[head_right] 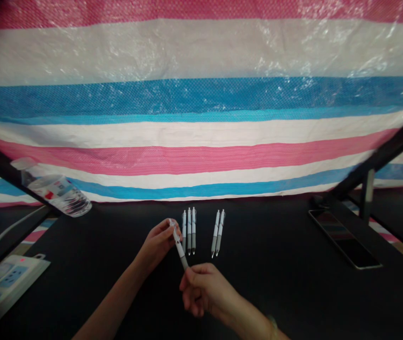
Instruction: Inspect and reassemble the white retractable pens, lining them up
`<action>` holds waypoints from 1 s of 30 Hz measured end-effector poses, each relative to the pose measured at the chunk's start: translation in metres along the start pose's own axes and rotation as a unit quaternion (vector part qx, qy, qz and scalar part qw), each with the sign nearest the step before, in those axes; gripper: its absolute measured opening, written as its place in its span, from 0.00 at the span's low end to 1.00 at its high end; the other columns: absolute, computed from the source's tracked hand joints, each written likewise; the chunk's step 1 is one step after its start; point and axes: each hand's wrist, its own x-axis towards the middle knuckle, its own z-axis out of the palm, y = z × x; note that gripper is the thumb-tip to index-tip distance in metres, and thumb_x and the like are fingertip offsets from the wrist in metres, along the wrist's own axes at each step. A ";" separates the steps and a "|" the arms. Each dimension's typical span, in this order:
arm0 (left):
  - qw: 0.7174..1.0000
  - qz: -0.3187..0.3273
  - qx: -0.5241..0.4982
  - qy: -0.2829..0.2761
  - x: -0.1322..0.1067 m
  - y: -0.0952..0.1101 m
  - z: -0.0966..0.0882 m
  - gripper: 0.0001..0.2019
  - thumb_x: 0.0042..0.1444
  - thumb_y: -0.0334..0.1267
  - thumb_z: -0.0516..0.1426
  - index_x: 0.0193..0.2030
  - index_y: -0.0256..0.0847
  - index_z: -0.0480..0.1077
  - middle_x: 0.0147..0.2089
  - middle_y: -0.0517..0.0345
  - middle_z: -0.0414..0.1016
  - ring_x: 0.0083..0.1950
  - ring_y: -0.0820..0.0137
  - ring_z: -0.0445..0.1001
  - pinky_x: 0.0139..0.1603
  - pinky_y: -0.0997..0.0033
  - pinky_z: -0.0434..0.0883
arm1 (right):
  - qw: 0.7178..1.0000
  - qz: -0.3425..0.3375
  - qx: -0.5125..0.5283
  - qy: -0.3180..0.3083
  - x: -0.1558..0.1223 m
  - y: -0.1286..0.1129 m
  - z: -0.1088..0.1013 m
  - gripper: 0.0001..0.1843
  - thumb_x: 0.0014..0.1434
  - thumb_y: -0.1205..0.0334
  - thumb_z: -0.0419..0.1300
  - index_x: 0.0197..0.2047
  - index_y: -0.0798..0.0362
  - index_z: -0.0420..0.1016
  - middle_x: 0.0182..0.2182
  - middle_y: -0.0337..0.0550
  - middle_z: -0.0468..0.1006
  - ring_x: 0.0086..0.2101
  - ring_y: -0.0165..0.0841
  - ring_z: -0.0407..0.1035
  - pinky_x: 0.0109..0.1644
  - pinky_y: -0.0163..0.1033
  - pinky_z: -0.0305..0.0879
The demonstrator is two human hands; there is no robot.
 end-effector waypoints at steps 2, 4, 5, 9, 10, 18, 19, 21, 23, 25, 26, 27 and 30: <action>1.000 0.006 0.013 0.004 -0.002 -0.001 0.003 0.11 0.52 0.41 0.67 0.37 0.36 0.74 0.31 0.57 0.74 0.32 0.71 0.75 0.34 0.73 0.73 | 1.000 -0.012 0.020 0.012 -0.001 -0.002 0.001 0.29 0.52 0.37 0.64 0.32 0.59 0.72 0.16 0.39 0.72 0.13 0.24 0.61 0.16 0.28 0.47; 0.999 0.012 0.031 0.009 -0.003 -0.001 0.006 0.13 0.51 0.40 0.68 0.40 0.37 0.76 0.33 0.57 0.74 0.33 0.70 0.75 0.35 0.72 0.74 | 0.999 -0.017 0.037 0.024 -0.002 -0.005 0.001 0.28 0.52 0.38 0.64 0.34 0.59 0.73 0.17 0.38 0.72 0.15 0.24 0.63 0.18 0.28 0.49; 0.999 0.014 0.039 0.013 -0.004 -0.001 0.007 0.14 0.51 0.40 0.68 0.41 0.37 0.76 0.34 0.57 0.73 0.33 0.70 0.75 0.35 0.71 0.74 | 0.999 -0.018 0.039 0.026 -0.002 -0.006 0.001 0.28 0.52 0.39 0.64 0.35 0.59 0.74 0.18 0.38 0.72 0.16 0.25 0.64 0.18 0.28 0.51; 0.998 0.013 0.060 0.035 -0.004 0.001 0.008 0.19 0.50 0.42 0.69 0.47 0.37 0.77 0.36 0.57 0.73 0.32 0.70 0.75 0.36 0.70 0.75 | 0.999 -0.030 -0.011 0.003 -0.003 -0.008 0.001 0.29 0.55 0.39 0.62 0.42 0.60 0.74 0.23 0.42 0.76 0.19 0.26 0.66 0.19 0.29 0.57; 0.997 0.012 0.063 0.039 -0.004 0.001 0.008 0.20 0.50 0.42 0.69 0.48 0.37 0.77 0.36 0.57 0.73 0.32 0.71 0.75 0.36 0.70 0.75 | 0.999 -0.038 -0.031 0.002 -0.003 -0.008 0.002 0.29 0.56 0.39 0.62 0.43 0.60 0.74 0.24 0.43 0.76 0.19 0.26 0.67 0.19 0.29 0.58; 0.995 0.036 0.070 0.065 -0.004 0.001 0.010 0.31 0.50 0.37 0.68 0.60 0.46 0.64 0.35 0.63 0.72 0.30 0.73 0.75 0.33 0.71 0.76 | 0.985 -0.077 -0.151 0.027 -0.001 -0.010 0.003 0.30 0.53 0.37 0.61 0.41 0.58 0.71 0.23 0.40 0.75 0.19 0.26 0.65 0.17 0.28 0.59; 0.995 0.038 0.071 0.067 -0.004 0.001 0.010 0.30 0.50 0.37 0.68 0.59 0.47 0.64 0.34 0.64 0.71 0.30 0.73 0.75 0.33 0.71 0.76 | 0.984 -0.082 -0.158 0.029 -0.001 -0.010 0.004 0.30 0.53 0.37 0.61 0.41 0.58 0.71 0.23 0.40 0.74 0.19 0.26 0.65 0.17 0.27 0.59; 0.994 0.046 0.073 0.071 -0.004 0.000 0.009 0.28 0.49 0.36 0.68 0.56 0.46 0.65 0.33 0.65 0.71 0.30 0.73 0.75 0.33 0.71 0.77 | 0.981 -0.089 -0.167 0.033 -0.001 -0.011 0.004 0.29 0.54 0.39 0.61 0.41 0.58 0.71 0.23 0.39 0.74 0.19 0.25 0.65 0.17 0.27 0.58; 0.993 0.053 0.077 0.071 -0.003 -0.001 0.008 0.26 0.49 0.36 0.68 0.53 0.46 0.66 0.33 0.65 0.71 0.30 0.73 0.75 0.33 0.69 0.78 | 0.981 -0.091 -0.169 0.035 -0.002 -0.011 0.004 0.28 0.54 0.39 0.61 0.41 0.59 0.71 0.23 0.39 0.74 0.19 0.25 0.65 0.17 0.27 0.58; 0.992 0.057 0.087 0.068 -0.003 -0.002 0.007 0.24 0.49 0.36 0.68 0.51 0.45 0.67 0.33 0.66 0.71 0.30 0.72 0.75 0.33 0.69 0.78 | 0.981 -0.092 -0.168 0.036 -0.002 -0.011 0.004 0.28 0.54 0.40 0.60 0.41 0.59 0.71 0.24 0.40 0.74 0.19 0.25 0.65 0.17 0.27 0.59; 0.992 0.058 0.092 0.068 -0.003 -0.003 0.006 0.23 0.49 0.36 0.68 0.51 0.45 0.67 0.33 0.65 0.72 0.30 0.72 0.76 0.33 0.69 0.78 | 0.981 -0.091 -0.168 0.037 -0.002 -0.011 0.004 0.27 0.54 0.40 0.60 0.41 0.59 0.71 0.24 0.40 0.74 0.19 0.25 0.65 0.17 0.27 0.59; 0.991 0.060 0.097 0.069 -0.002 -0.003 0.005 0.22 0.49 0.36 0.68 0.50 0.45 0.67 0.34 0.65 0.72 0.30 0.72 0.76 0.32 0.69 0.78 | 0.981 -0.090 -0.168 0.038 -0.002 -0.011 0.004 0.27 0.54 0.40 0.60 0.41 0.59 0.72 0.24 0.39 0.74 0.19 0.25 0.65 0.17 0.27 0.58; 0.990 0.062 0.105 0.071 -0.002 -0.004 0.002 0.20 0.48 0.36 0.68 0.48 0.43 0.69 0.34 0.65 0.72 0.29 0.72 0.76 0.32 0.68 0.78 | 0.981 -0.084 -0.172 0.039 -0.001 -0.011 0.004 0.25 0.55 0.42 0.60 0.42 0.58 0.72 0.24 0.40 0.74 0.19 0.26 0.65 0.18 0.28 0.59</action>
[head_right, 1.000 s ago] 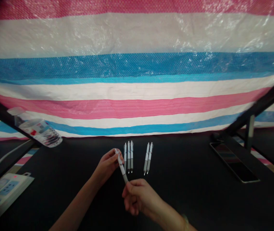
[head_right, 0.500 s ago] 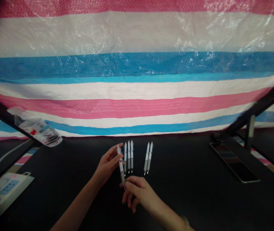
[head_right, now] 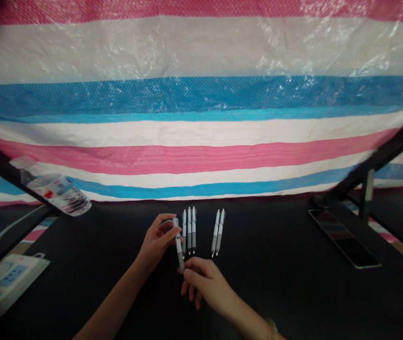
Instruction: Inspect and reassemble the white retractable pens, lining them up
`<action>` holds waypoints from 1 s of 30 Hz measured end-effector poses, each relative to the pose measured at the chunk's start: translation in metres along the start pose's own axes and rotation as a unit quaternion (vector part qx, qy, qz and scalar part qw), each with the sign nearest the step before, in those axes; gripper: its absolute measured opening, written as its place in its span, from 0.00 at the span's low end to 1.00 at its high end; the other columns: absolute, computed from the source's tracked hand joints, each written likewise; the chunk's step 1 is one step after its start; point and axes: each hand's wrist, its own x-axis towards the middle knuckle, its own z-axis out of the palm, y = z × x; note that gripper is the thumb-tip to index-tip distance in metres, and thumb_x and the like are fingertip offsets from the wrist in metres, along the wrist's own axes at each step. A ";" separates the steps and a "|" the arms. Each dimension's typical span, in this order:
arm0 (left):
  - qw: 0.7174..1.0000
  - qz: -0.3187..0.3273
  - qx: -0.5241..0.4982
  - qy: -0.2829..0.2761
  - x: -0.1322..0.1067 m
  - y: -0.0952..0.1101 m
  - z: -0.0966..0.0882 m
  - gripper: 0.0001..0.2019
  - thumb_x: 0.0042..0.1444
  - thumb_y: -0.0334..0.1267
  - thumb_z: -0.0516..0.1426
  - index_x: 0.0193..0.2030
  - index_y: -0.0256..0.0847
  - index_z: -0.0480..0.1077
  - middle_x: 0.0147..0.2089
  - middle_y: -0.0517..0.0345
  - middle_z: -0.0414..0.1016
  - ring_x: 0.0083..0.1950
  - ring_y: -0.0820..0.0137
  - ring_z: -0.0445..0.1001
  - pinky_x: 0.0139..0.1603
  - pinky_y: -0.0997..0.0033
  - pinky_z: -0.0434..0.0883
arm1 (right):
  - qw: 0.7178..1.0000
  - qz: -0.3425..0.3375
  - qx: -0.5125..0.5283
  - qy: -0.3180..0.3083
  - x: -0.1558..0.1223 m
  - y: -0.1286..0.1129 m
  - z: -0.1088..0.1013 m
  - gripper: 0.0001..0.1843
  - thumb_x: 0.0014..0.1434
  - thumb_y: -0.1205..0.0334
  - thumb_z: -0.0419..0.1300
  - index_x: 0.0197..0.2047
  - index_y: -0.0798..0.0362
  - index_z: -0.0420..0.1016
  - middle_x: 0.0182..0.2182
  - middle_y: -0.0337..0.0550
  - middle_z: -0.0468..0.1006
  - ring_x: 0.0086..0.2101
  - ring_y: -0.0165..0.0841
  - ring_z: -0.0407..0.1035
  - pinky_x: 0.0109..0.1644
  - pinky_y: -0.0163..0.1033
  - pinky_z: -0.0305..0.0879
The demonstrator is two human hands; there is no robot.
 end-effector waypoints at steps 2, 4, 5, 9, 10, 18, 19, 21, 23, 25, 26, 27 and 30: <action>1.000 -0.003 0.000 0.003 0.000 0.001 0.000 0.20 0.48 0.37 0.68 0.47 0.43 0.69 0.34 0.64 0.73 0.29 0.71 0.76 0.32 0.68 0.78 | 1.000 0.002 0.000 -0.003 0.000 0.000 0.000 0.24 0.55 0.45 0.60 0.42 0.59 0.72 0.24 0.40 0.75 0.20 0.26 0.65 0.18 0.29 0.59; 1.000 -0.009 -0.003 0.012 0.000 0.003 0.001 0.21 0.49 0.38 0.68 0.48 0.43 0.69 0.33 0.64 0.73 0.29 0.72 0.76 0.32 0.70 0.77 | 1.000 0.004 0.003 0.000 0.000 0.000 0.000 0.22 0.54 0.47 0.59 0.42 0.59 0.72 0.24 0.40 0.75 0.20 0.26 0.65 0.18 0.29 0.59; 1.000 -0.013 -0.006 0.018 0.000 0.004 0.001 0.22 0.48 0.38 0.68 0.49 0.43 0.69 0.33 0.64 0.74 0.29 0.72 0.76 0.32 0.71 0.76 | 1.000 0.004 0.003 0.003 0.000 0.000 0.000 0.21 0.54 0.48 0.59 0.42 0.58 0.72 0.24 0.40 0.75 0.20 0.26 0.65 0.18 0.28 0.58; 0.999 -0.020 -0.008 0.038 -0.001 0.007 0.004 0.24 0.47 0.39 0.69 0.52 0.44 0.69 0.33 0.64 0.73 0.29 0.73 0.76 0.31 0.73 0.75 | 1.000 0.009 0.002 0.008 -0.001 -0.002 0.002 0.18 0.51 0.54 0.59 0.41 0.57 0.71 0.24 0.38 0.75 0.20 0.26 0.65 0.18 0.28 0.59; 0.999 -0.017 -0.007 0.036 -0.001 0.007 0.004 0.24 0.47 0.39 0.69 0.51 0.44 0.69 0.33 0.64 0.73 0.29 0.72 0.76 0.31 0.72 0.75 | 1.000 0.009 0.002 0.008 -0.001 -0.002 0.002 0.17 0.50 0.55 0.59 0.41 0.57 0.72 0.24 0.38 0.75 0.20 0.26 0.65 0.18 0.28 0.59; 0.999 -0.011 -0.010 0.045 -0.001 0.007 0.003 0.24 0.47 0.39 0.69 0.50 0.43 0.68 0.33 0.64 0.73 0.28 0.72 0.76 0.29 0.73 0.74 | 1.000 0.011 -0.002 0.010 0.000 0.000 0.002 0.16 0.48 0.59 0.58 0.40 0.57 0.71 0.23 0.37 0.75 0.19 0.26 0.64 0.18 0.29 0.58; 0.999 -0.015 -0.014 0.047 -0.001 0.007 0.004 0.25 0.47 0.39 0.69 0.51 0.43 0.68 0.33 0.64 0.74 0.28 0.72 0.76 0.30 0.73 0.74 | 1.000 0.009 -0.002 0.011 0.000 0.001 0.002 0.16 0.48 0.59 0.58 0.40 0.56 0.71 0.23 0.37 0.75 0.19 0.27 0.65 0.18 0.29 0.58; 0.998 -0.023 -0.020 0.047 -0.002 0.008 0.005 0.27 0.48 0.39 0.68 0.54 0.45 0.66 0.34 0.64 0.74 0.28 0.73 0.76 0.30 0.74 0.74 | 1.000 0.007 -0.001 0.013 0.001 0.003 0.001 0.15 0.48 0.60 0.57 0.40 0.56 0.71 0.23 0.37 0.75 0.19 0.27 0.65 0.17 0.29 0.58; 0.998 -0.028 -0.023 0.045 -0.002 0.009 0.006 0.28 0.48 0.39 0.68 0.55 0.45 0.65 0.34 0.64 0.74 0.29 0.72 0.76 0.30 0.74 0.74 | 1.000 0.009 0.001 0.013 0.001 0.005 0.001 0.15 0.48 0.60 0.57 0.40 0.56 0.70 0.23 0.37 0.75 0.19 0.27 0.66 0.17 0.29 0.58; 0.998 -0.030 -0.021 0.046 -0.002 0.010 0.006 0.28 0.47 0.39 0.69 0.55 0.46 0.65 0.34 0.64 0.74 0.29 0.72 0.76 0.29 0.74 0.74 | 1.000 0.012 0.004 0.010 0.002 0.006 0.000 0.15 0.47 0.60 0.57 0.40 0.56 0.70 0.23 0.37 0.75 0.19 0.27 0.66 0.17 0.28 0.57; 0.998 -0.031 -0.020 0.047 -0.002 0.010 0.006 0.28 0.47 0.40 0.69 0.54 0.46 0.65 0.34 0.64 0.74 0.28 0.72 0.76 0.29 0.74 0.74 | 1.000 0.013 0.005 0.008 0.002 0.006 0.000 0.15 0.47 0.61 0.56 0.40 0.56 0.70 0.23 0.37 0.75 0.18 0.26 0.66 0.17 0.28 0.57; 0.998 -0.032 -0.019 0.048 -0.002 0.010 0.006 0.28 0.47 0.40 0.69 0.54 0.46 0.65 0.34 0.64 0.74 0.28 0.72 0.76 0.29 0.74 0.74 | 1.000 0.012 0.006 0.006 0.002 0.007 0.000 0.15 0.46 0.61 0.56 0.40 0.56 0.69 0.23 0.37 0.75 0.18 0.26 0.66 0.17 0.28 0.58; 0.998 -0.034 -0.015 0.047 -0.001 0.009 0.005 0.27 0.45 0.41 0.69 0.52 0.46 0.67 0.33 0.64 0.74 0.27 0.72 0.76 0.28 0.73 0.74 | 1.000 0.011 0.007 0.005 0.002 0.007 0.000 0.15 0.46 0.62 0.56 0.40 0.55 0.69 0.23 0.36 0.76 0.18 0.26 0.66 0.17 0.28 0.58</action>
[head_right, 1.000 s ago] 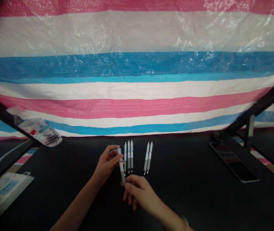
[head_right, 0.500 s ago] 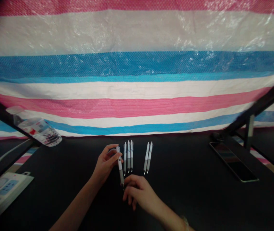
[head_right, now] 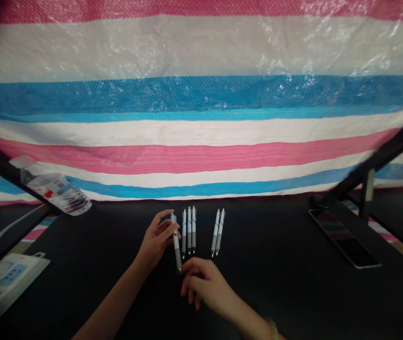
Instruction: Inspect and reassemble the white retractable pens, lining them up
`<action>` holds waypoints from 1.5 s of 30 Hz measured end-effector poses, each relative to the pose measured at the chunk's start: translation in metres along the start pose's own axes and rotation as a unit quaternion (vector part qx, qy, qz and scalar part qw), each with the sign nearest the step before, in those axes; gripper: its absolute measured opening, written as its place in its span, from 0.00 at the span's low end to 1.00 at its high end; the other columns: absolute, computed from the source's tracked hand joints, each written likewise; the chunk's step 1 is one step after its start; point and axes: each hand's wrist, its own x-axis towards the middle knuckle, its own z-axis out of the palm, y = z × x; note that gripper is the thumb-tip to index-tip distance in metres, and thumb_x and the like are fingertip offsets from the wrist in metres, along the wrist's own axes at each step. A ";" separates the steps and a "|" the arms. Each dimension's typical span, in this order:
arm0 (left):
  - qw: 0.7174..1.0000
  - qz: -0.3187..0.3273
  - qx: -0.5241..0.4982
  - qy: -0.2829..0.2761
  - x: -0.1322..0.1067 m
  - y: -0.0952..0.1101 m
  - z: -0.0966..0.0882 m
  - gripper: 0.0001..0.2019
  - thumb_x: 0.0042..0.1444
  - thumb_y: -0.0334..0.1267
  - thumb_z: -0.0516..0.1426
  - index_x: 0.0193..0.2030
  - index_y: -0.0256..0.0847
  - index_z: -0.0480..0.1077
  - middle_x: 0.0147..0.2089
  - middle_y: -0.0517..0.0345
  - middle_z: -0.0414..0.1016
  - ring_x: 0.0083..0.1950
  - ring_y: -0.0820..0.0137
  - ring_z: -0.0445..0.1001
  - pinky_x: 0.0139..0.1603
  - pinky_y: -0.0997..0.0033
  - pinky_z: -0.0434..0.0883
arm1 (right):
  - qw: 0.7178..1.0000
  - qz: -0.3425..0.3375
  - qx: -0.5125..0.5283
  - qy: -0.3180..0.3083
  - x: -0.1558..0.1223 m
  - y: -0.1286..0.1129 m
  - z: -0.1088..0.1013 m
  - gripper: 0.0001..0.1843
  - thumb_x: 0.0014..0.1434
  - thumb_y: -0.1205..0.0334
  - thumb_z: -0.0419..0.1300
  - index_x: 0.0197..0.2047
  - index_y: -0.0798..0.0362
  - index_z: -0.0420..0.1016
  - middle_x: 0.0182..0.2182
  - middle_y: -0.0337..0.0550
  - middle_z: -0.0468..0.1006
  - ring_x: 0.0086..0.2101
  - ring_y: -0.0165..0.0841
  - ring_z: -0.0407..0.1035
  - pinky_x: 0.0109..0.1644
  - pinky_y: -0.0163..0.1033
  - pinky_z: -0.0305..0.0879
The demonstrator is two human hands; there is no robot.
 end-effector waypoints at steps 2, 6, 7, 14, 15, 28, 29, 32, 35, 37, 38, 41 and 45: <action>1.000 0.003 0.003 0.000 0.001 -0.001 0.000 0.26 0.45 0.41 0.70 0.51 0.45 0.68 0.32 0.64 0.74 0.27 0.72 0.76 0.27 0.73 0.74 | 1.000 0.000 -0.002 0.002 0.000 0.000 0.000 0.15 0.46 0.62 0.56 0.39 0.55 0.69 0.23 0.36 0.75 0.18 0.26 0.66 0.17 0.28 0.58; 1.000 0.011 0.005 0.010 0.001 -0.001 -0.001 0.24 0.44 0.41 0.70 0.48 0.44 0.69 0.32 0.64 0.74 0.26 0.71 0.77 0.27 0.71 0.75 | 1.000 -0.002 -0.006 0.001 0.000 0.001 -0.001 0.15 0.47 0.62 0.56 0.39 0.55 0.70 0.24 0.37 0.76 0.18 0.26 0.66 0.17 0.28 0.58; 1.000 0.012 0.005 0.012 0.001 -0.001 -0.001 0.24 0.44 0.41 0.70 0.48 0.44 0.69 0.32 0.64 0.74 0.26 0.71 0.77 0.27 0.71 0.75 | 1.000 -0.001 -0.006 0.000 0.001 0.001 -0.001 0.15 0.47 0.62 0.56 0.40 0.55 0.70 0.24 0.36 0.75 0.18 0.26 0.66 0.17 0.28 0.58; 1.000 0.015 0.012 0.018 0.001 0.000 -0.001 0.23 0.45 0.41 0.70 0.48 0.43 0.69 0.32 0.64 0.74 0.27 0.70 0.77 0.26 0.72 0.75 | 1.000 0.004 -0.006 -0.001 0.001 0.001 -0.001 0.15 0.47 0.61 0.56 0.40 0.55 0.68 0.24 0.37 0.75 0.18 0.26 0.66 0.17 0.28 0.58; 1.000 0.014 0.013 0.020 0.001 0.000 -0.001 0.23 0.45 0.41 0.70 0.47 0.43 0.69 0.32 0.64 0.74 0.27 0.70 0.77 0.26 0.72 0.75 | 1.000 0.006 -0.008 -0.001 0.001 0.001 -0.001 0.15 0.47 0.61 0.56 0.40 0.55 0.68 0.24 0.37 0.75 0.18 0.27 0.66 0.17 0.29 0.58; 1.000 0.017 0.011 0.013 0.002 -0.002 -0.001 0.24 0.46 0.41 0.69 0.49 0.43 0.69 0.33 0.62 0.75 0.27 0.71 0.76 0.26 0.74 0.73 | 1.000 -0.002 -0.008 -0.003 -0.002 -0.002 0.000 0.15 0.48 0.61 0.56 0.40 0.55 0.69 0.24 0.37 0.75 0.19 0.26 0.66 0.17 0.28 0.58; 1.000 0.016 0.010 0.014 0.002 -0.002 -0.001 0.24 0.46 0.41 0.69 0.49 0.43 0.68 0.33 0.62 0.75 0.27 0.72 0.76 0.26 0.75 0.73 | 1.000 -0.002 -0.007 -0.004 -0.002 -0.002 0.000 0.15 0.47 0.61 0.56 0.41 0.55 0.70 0.24 0.37 0.75 0.19 0.26 0.66 0.17 0.28 0.58; 1.000 0.014 0.007 0.014 0.001 -0.001 -0.001 0.24 0.48 0.40 0.68 0.51 0.43 0.67 0.33 0.63 0.75 0.27 0.73 0.76 0.26 0.75 0.73 | 1.000 -0.003 -0.005 -0.006 -0.001 0.000 -0.001 0.16 0.48 0.62 0.56 0.41 0.56 0.70 0.24 0.37 0.76 0.19 0.26 0.66 0.17 0.28 0.58; 1.000 0.022 0.008 0.013 0.001 -0.001 -0.001 0.23 0.49 0.40 0.68 0.51 0.43 0.67 0.33 0.62 0.75 0.28 0.72 0.76 0.27 0.74 0.74 | 1.000 -0.004 -0.004 -0.006 -0.001 0.000 0.000 0.15 0.48 0.63 0.55 0.41 0.56 0.70 0.24 0.37 0.76 0.19 0.26 0.66 0.17 0.28 0.58; 0.999 0.031 0.012 0.014 0.001 -0.002 -0.002 0.22 0.48 0.40 0.68 0.49 0.42 0.67 0.33 0.63 0.75 0.28 0.71 0.77 0.27 0.74 0.74 | 1.000 -0.005 -0.001 -0.004 -0.001 -0.001 0.000 0.14 0.47 0.63 0.56 0.39 0.56 0.70 0.24 0.37 0.75 0.18 0.26 0.66 0.17 0.28 0.58; 0.999 0.035 0.013 0.015 0.001 -0.002 -0.002 0.22 0.48 0.40 0.68 0.49 0.42 0.68 0.32 0.63 0.75 0.27 0.71 0.77 0.27 0.73 0.74 | 1.000 -0.006 0.001 -0.003 -0.001 -0.001 0.001 0.14 0.47 0.63 0.56 0.39 0.56 0.70 0.24 0.37 0.75 0.18 0.26 0.65 0.16 0.27 0.58; 0.999 0.041 0.015 0.021 0.001 -0.003 -0.003 0.22 0.47 0.39 0.69 0.47 0.42 0.68 0.32 0.63 0.75 0.27 0.70 0.77 0.28 0.72 0.75 | 1.000 -0.009 0.005 -0.001 -0.001 0.000 0.001 0.14 0.47 0.62 0.56 0.39 0.56 0.70 0.23 0.36 0.75 0.18 0.25 0.65 0.16 0.27 0.58; 0.999 0.041 0.013 0.032 0.001 -0.002 -0.002 0.22 0.46 0.39 0.69 0.47 0.41 0.68 0.32 0.63 0.75 0.27 0.71 0.77 0.26 0.74 0.74 | 1.000 -0.008 0.008 -0.002 0.000 0.001 0.001 0.16 0.46 0.62 0.56 0.40 0.57 0.70 0.23 0.36 0.75 0.18 0.25 0.65 0.16 0.27 0.58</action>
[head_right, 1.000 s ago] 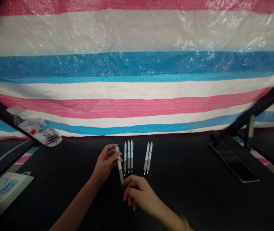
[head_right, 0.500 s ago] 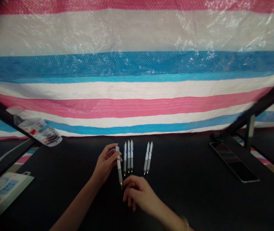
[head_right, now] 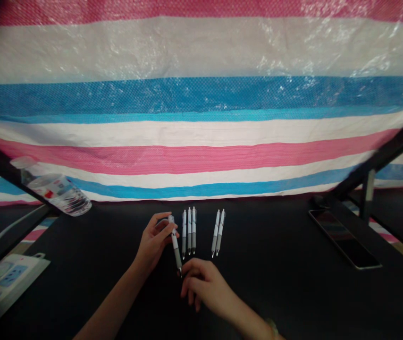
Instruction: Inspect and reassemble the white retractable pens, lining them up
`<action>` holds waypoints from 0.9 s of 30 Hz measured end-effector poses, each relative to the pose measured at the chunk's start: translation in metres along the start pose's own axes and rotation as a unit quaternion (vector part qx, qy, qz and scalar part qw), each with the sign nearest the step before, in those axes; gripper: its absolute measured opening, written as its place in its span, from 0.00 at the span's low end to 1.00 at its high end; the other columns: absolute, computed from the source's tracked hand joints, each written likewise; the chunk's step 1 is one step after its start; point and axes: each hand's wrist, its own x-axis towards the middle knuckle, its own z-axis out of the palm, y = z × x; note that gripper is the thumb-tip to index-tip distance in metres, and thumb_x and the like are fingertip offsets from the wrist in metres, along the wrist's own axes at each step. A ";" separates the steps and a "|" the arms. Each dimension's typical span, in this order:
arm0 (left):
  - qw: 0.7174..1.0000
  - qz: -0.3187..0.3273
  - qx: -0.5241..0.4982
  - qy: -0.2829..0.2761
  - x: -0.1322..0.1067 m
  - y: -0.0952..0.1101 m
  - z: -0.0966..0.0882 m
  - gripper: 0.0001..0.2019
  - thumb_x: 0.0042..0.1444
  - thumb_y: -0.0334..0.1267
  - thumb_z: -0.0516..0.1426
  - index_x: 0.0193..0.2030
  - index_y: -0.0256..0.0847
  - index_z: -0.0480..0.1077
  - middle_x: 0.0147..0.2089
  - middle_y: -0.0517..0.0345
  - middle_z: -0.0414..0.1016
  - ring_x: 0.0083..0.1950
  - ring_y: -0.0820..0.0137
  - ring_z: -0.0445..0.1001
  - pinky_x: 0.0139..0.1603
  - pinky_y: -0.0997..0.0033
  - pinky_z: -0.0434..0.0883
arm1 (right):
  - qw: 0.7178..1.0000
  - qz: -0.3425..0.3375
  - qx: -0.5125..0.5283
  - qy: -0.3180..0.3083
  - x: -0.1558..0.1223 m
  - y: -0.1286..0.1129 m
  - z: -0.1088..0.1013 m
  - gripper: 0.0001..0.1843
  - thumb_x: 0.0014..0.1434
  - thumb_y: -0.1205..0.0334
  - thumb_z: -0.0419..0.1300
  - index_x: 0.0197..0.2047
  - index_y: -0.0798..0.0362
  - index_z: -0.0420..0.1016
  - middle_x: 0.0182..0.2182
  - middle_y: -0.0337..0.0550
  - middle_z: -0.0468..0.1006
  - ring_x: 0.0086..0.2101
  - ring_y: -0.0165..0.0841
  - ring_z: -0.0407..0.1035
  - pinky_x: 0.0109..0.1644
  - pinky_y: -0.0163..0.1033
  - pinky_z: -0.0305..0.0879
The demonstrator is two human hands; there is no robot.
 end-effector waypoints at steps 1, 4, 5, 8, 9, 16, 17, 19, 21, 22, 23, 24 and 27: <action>1.000 0.000 0.001 0.003 0.000 0.000 0.000 0.22 0.46 0.39 0.69 0.47 0.41 0.69 0.32 0.63 0.75 0.27 0.71 0.76 0.26 0.74 0.74 | 1.000 -0.001 0.000 0.000 0.000 0.000 0.000 0.16 0.46 0.62 0.56 0.40 0.57 0.70 0.23 0.36 0.75 0.18 0.25 0.65 0.16 0.27 0.58; 1.000 0.001 0.003 0.015 0.000 0.001 0.001 0.25 0.47 0.40 0.68 0.52 0.42 0.68 0.33 0.62 0.75 0.27 0.72 0.76 0.27 0.75 0.73 | 1.000 -0.002 -0.002 0.000 -0.001 -0.001 0.000 0.17 0.46 0.62 0.56 0.41 0.57 0.71 0.23 0.37 0.75 0.18 0.25 0.65 0.16 0.27 0.58; 1.000 0.002 0.006 0.019 0.000 0.000 0.001 0.27 0.47 0.41 0.68 0.53 0.42 0.68 0.33 0.62 0.75 0.28 0.73 0.76 0.28 0.75 0.73 | 1.000 -0.001 -0.004 -0.001 -0.001 -0.002 0.000 0.17 0.46 0.62 0.56 0.41 0.58 0.71 0.23 0.37 0.75 0.18 0.25 0.65 0.16 0.27 0.58; 0.999 0.014 0.033 0.028 0.002 -0.003 -0.001 0.28 0.48 0.43 0.68 0.57 0.43 0.68 0.36 0.61 0.75 0.28 0.73 0.76 0.29 0.74 0.73 | 1.000 0.000 -0.011 -0.003 -0.002 -0.005 0.000 0.17 0.46 0.63 0.55 0.41 0.58 0.72 0.24 0.37 0.75 0.19 0.25 0.65 0.17 0.27 0.58; 0.998 0.021 0.049 0.031 0.003 -0.005 -0.002 0.28 0.49 0.43 0.67 0.57 0.42 0.69 0.37 0.61 0.74 0.29 0.73 0.76 0.29 0.74 0.73 | 1.000 -0.001 -0.012 -0.003 -0.003 -0.005 0.000 0.18 0.46 0.63 0.55 0.41 0.58 0.72 0.24 0.37 0.75 0.19 0.25 0.65 0.17 0.27 0.59; 0.978 0.103 0.177 0.037 0.009 -0.019 -0.011 0.27 0.53 0.43 0.64 0.60 0.41 0.69 0.36 0.61 0.73 0.33 0.72 0.76 0.35 0.73 0.75 | 1.000 -0.003 -0.015 0.000 -0.004 -0.007 0.001 0.18 0.46 0.63 0.55 0.41 0.59 0.72 0.24 0.37 0.75 0.19 0.25 0.65 0.17 0.28 0.59; 0.978 0.102 0.176 0.035 0.009 -0.020 -0.011 0.28 0.54 0.44 0.64 0.61 0.41 0.68 0.37 0.61 0.73 0.34 0.71 0.77 0.36 0.71 0.77 | 1.000 -0.004 -0.016 0.000 -0.004 -0.007 0.001 0.18 0.46 0.63 0.55 0.41 0.59 0.72 0.24 0.37 0.75 0.19 0.25 0.65 0.17 0.27 0.59; 0.981 0.091 0.169 0.029 0.010 -0.019 -0.011 0.29 0.55 0.44 0.62 0.62 0.41 0.66 0.39 0.59 0.73 0.36 0.68 0.78 0.37 0.67 0.79 | 1.000 -0.004 -0.017 -0.002 -0.003 -0.006 0.001 0.18 0.46 0.63 0.55 0.41 0.59 0.73 0.24 0.37 0.75 0.19 0.25 0.65 0.17 0.27 0.58; 0.982 0.086 0.169 0.020 0.010 -0.018 -0.010 0.26 0.55 0.44 0.62 0.60 0.40 0.67 0.39 0.58 0.74 0.36 0.67 0.79 0.38 0.64 0.79 | 1.000 -0.005 -0.019 -0.002 -0.003 -0.004 0.000 0.18 0.46 0.63 0.55 0.41 0.59 0.73 0.24 0.37 0.75 0.19 0.26 0.65 0.17 0.27 0.58; 0.981 0.085 0.173 0.015 0.010 -0.018 -0.010 0.25 0.56 0.44 0.62 0.58 0.39 0.68 0.39 0.58 0.74 0.36 0.67 0.79 0.39 0.64 0.79 | 1.000 -0.005 -0.020 -0.002 -0.003 -0.004 0.000 0.17 0.46 0.63 0.54 0.41 0.58 0.73 0.24 0.37 0.75 0.19 0.26 0.66 0.17 0.27 0.58; 0.980 0.086 0.179 0.010 0.010 -0.018 -0.010 0.23 0.56 0.43 0.61 0.57 0.39 0.69 0.39 0.58 0.74 0.36 0.68 0.79 0.40 0.64 0.79 | 1.000 -0.005 -0.021 -0.002 -0.002 -0.004 0.000 0.17 0.47 0.64 0.54 0.41 0.58 0.73 0.24 0.37 0.75 0.19 0.25 0.66 0.17 0.27 0.59; 0.979 0.086 0.185 0.004 0.010 -0.018 -0.010 0.21 0.56 0.43 0.61 0.55 0.39 0.70 0.39 0.57 0.74 0.36 0.67 0.79 0.41 0.64 0.79 | 1.000 -0.004 -0.022 -0.001 -0.002 -0.004 0.000 0.17 0.47 0.64 0.54 0.41 0.58 0.73 0.24 0.37 0.75 0.19 0.25 0.66 0.17 0.27 0.59; 0.975 0.090 0.203 -0.009 0.010 -0.018 -0.011 0.18 0.56 0.41 0.60 0.52 0.39 0.70 0.39 0.57 0.75 0.37 0.67 0.79 0.41 0.64 0.78 | 1.000 -0.002 -0.024 0.000 -0.003 -0.005 0.001 0.16 0.47 0.64 0.55 0.41 0.57 0.73 0.23 0.37 0.75 0.19 0.25 0.65 0.17 0.27 0.58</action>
